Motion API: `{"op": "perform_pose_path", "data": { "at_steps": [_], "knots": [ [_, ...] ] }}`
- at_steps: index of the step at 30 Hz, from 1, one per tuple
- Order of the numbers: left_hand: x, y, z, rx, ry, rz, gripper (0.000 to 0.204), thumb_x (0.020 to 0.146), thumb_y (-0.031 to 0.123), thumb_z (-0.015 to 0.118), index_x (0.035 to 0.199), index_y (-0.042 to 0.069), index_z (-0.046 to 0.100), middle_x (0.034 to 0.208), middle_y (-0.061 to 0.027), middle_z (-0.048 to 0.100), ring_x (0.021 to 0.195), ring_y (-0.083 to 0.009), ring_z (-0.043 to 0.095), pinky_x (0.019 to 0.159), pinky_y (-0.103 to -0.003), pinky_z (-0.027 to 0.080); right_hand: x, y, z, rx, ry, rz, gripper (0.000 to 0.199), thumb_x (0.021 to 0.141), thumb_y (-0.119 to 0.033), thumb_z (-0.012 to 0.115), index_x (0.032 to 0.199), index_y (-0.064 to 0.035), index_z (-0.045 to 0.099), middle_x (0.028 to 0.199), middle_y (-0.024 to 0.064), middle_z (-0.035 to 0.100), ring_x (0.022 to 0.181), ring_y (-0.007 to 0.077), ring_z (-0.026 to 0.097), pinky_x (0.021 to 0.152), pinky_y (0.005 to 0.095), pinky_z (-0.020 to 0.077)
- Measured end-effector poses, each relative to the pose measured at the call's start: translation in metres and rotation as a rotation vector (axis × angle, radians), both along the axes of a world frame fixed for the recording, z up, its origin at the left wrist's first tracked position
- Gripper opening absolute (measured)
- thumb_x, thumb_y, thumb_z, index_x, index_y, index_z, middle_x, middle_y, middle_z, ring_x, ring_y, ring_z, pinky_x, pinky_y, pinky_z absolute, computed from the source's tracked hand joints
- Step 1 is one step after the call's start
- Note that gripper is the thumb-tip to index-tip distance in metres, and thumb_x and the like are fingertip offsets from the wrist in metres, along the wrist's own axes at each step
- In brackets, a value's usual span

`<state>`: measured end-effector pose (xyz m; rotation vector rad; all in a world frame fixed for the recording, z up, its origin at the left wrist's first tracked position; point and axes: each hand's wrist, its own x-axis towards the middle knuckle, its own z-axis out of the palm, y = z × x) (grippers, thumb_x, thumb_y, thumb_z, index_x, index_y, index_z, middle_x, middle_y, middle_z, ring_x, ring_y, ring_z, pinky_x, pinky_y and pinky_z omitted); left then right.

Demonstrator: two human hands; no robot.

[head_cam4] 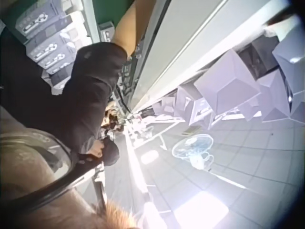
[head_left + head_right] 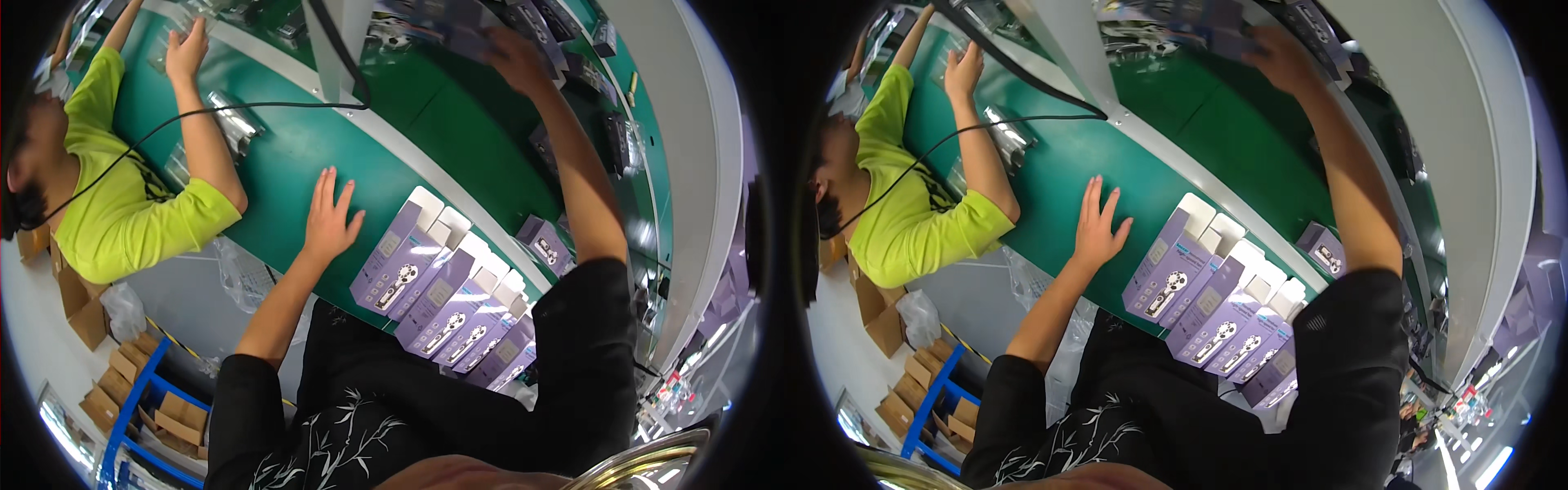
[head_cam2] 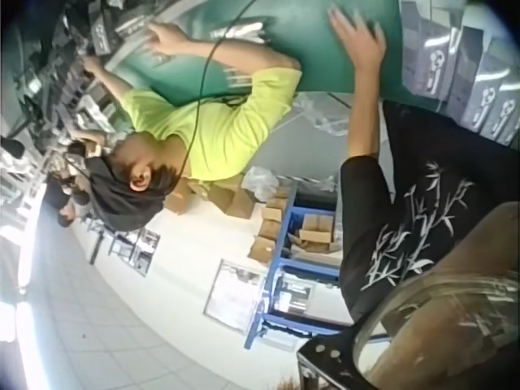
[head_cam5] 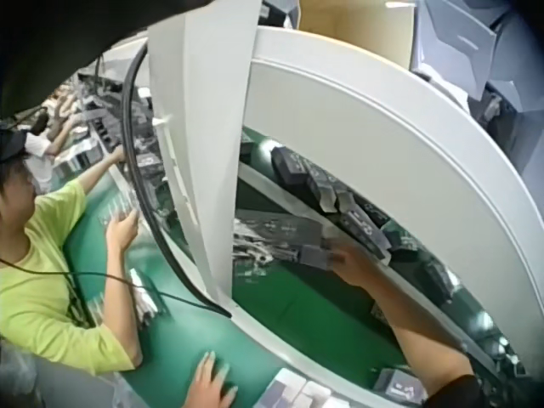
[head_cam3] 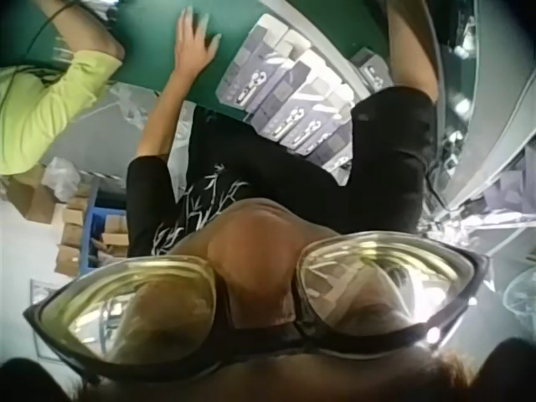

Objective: The person arranges open packaging boxes on the workbench by hand. The person then takes handheld fans from the shelf above and inserts them into the packaging boxes.

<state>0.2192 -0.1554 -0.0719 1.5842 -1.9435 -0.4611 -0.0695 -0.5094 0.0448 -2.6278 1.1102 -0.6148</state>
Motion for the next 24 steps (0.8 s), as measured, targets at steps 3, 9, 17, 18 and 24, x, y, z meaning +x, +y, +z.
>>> {"op": "perform_pose_path", "data": {
  "at_steps": [3, 9, 17, 18, 24],
  "knots": [
    [-0.037, -0.04, 0.071, -0.196, 0.07, -0.084, 0.079, 0.078, 0.029, 0.081, 0.143, 0.003, 0.043, 0.152, -0.0325, 0.027, 0.137, -0.0526, 0.033, 0.112, -0.06, 0.031, -0.054, 0.1, 0.049, -0.024, 0.576, 0.082, 0.029, 0.086, -0.011, 0.067, 0.114, -0.0022, 0.063, 0.107, 0.0209, 0.066, 0.101, 0.0402, 0.065, 0.088, 0.0409, 0.0518],
    [-0.041, -0.105, 0.233, -0.21, 0.046, -0.433, 0.104, 0.065, 0.042, 0.088, 0.148, 0.005, 0.038, 0.153, -0.0305, 0.028, 0.138, -0.0494, 0.034, 0.113, -0.062, 0.028, -0.069, 0.216, 0.114, -0.186, 0.278, 0.409, 0.021, 0.069, -0.002, 0.068, 0.089, 0.0039, 0.069, 0.109, 0.0181, 0.069, 0.101, 0.0307, 0.07, 0.081, 0.0351, 0.0606],
    [-0.017, -0.034, 0.158, 0.758, 0.622, -0.495, 0.12, 0.067, 0.033, 0.09, 0.154, -0.003, 0.016, 0.152, -0.0263, 0.035, 0.143, -0.0371, 0.034, 0.117, -0.049, 0.025, -0.004, 0.207, 0.101, -0.214, -0.165, 0.451, 0.026, 0.069, 0.001, 0.07, 0.094, 0.0051, 0.072, 0.105, 0.0175, 0.071, 0.093, 0.03, 0.072, 0.077, 0.0348, 0.0609],
    [-0.028, -0.001, 0.138, 0.597, 0.897, -0.291, 0.12, 0.067, 0.033, 0.09, 0.154, -0.003, 0.015, 0.151, -0.0258, 0.035, 0.143, -0.0358, 0.034, 0.117, -0.048, 0.026, 0.011, 0.209, 0.097, -0.12, -0.259, 0.371, 0.025, 0.07, 0.002, 0.07, 0.095, 0.0055, 0.071, 0.104, 0.0178, 0.071, 0.092, 0.0303, 0.072, 0.076, 0.0351, 0.0606],
    [-0.043, 0.047, 0.112, 0.269, 1.184, 0.075, 0.115, 0.069, 0.027, 0.087, 0.152, -0.002, 0.012, 0.144, -0.0208, 0.04, 0.133, -0.0313, 0.044, 0.111, -0.044, 0.035, 0.102, 0.207, 0.053, 0.038, -0.551, 0.236, 0.032, 0.068, 0.006, 0.067, 0.1, 0.0, 0.072, 0.103, 0.0146, 0.071, 0.09, 0.0288, 0.071, 0.076, 0.0345, 0.0591]
  ]
}}
